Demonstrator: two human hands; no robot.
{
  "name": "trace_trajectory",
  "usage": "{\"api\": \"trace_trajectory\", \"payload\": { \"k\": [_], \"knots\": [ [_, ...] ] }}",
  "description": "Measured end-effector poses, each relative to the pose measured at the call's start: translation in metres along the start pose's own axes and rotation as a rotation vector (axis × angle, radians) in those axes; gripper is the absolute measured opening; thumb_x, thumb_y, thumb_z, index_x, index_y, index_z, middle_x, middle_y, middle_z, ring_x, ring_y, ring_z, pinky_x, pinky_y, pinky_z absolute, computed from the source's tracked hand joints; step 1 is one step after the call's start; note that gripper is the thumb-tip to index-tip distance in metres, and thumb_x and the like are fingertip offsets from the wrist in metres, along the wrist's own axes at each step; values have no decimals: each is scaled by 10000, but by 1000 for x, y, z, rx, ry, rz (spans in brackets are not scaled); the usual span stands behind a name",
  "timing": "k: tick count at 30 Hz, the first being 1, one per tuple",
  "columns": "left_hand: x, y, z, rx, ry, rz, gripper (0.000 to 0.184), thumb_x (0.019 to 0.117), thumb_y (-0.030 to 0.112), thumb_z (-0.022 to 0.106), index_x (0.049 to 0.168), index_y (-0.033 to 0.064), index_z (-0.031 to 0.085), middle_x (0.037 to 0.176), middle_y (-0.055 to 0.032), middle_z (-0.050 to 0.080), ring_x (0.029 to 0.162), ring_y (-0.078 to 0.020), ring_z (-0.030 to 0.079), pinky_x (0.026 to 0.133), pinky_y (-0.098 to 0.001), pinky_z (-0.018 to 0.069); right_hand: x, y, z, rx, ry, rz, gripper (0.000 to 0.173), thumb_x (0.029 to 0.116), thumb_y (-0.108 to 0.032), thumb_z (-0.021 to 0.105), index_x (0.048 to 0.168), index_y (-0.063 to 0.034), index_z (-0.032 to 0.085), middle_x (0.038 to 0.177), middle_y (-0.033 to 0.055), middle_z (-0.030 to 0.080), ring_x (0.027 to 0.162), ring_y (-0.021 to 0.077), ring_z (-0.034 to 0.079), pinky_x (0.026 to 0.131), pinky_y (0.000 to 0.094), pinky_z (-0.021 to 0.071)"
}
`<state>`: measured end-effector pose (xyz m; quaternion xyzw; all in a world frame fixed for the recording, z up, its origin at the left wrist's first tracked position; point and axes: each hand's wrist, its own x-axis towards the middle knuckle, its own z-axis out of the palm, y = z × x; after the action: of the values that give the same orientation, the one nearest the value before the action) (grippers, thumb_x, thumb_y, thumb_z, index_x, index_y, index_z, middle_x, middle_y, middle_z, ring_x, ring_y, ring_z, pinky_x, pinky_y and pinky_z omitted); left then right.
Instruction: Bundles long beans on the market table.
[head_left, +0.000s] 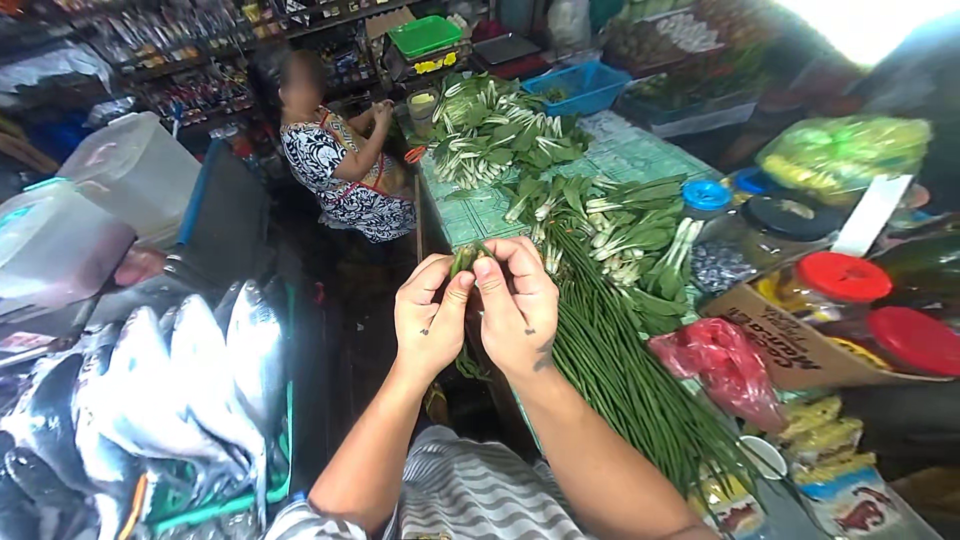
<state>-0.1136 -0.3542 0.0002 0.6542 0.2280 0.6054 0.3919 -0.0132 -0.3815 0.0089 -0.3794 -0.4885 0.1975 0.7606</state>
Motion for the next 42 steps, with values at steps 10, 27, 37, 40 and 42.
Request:
{"api": "trace_trajectory", "payload": {
  "k": [10, 27, 37, 40, 42],
  "knots": [
    [-7, -4, -7, 399, -184, 49, 209, 1051, 85, 471, 985, 19, 658, 966, -43, 630, 879, -96, 629, 767, -264, 569, -4, 8, -9, 26, 7, 59, 113, 967, -91, 675, 1036, -55, 757, 1001, 55, 663, 895, 158, 658, 733, 281, 592],
    [-12, 2, -8, 639, -281, -7, 239, 1000, 24, 546, 1200, -66, 641, 1174, -185, 680, 1079, -254, 686, 940, -421, 582, 7, 7, -34, 95, -334, 137, 133, 1006, -163, 650, 1085, -99, 735, 911, -38, 722, 588, 31, 564, 493, 203, 477],
    [-18, -3, -19, 589, -272, 105, 191, 960, -38, 563, 1122, -77, 656, 1038, -183, 664, 900, -266, 689, 759, -431, 597, 9, -3, -32, 387, -345, 679, 126, 990, -112, 565, 947, -138, 681, 747, -23, 651, 491, 31, 533, 419, 170, 466],
    [-22, -6, -22, 650, -262, 135, 161, 949, -24, 595, 1087, -50, 674, 1030, -168, 669, 866, -258, 691, 721, -425, 595, 8, 1, -30, 446, -366, 761, 194, 1006, -92, 514, 911, -151, 671, 759, -11, 679, 496, 32, 559, 421, 168, 475],
    [-24, -7, -22, 656, -252, 152, 138, 955, 0, 605, 1060, -44, 684, 1005, -161, 670, 836, -256, 688, 695, -423, 585, 7, 1, -28, 443, -355, 794, 248, 1025, -96, 461, 897, -152, 666, 747, -8, 689, 496, 38, 569, 424, 169, 474]
  ]
}}
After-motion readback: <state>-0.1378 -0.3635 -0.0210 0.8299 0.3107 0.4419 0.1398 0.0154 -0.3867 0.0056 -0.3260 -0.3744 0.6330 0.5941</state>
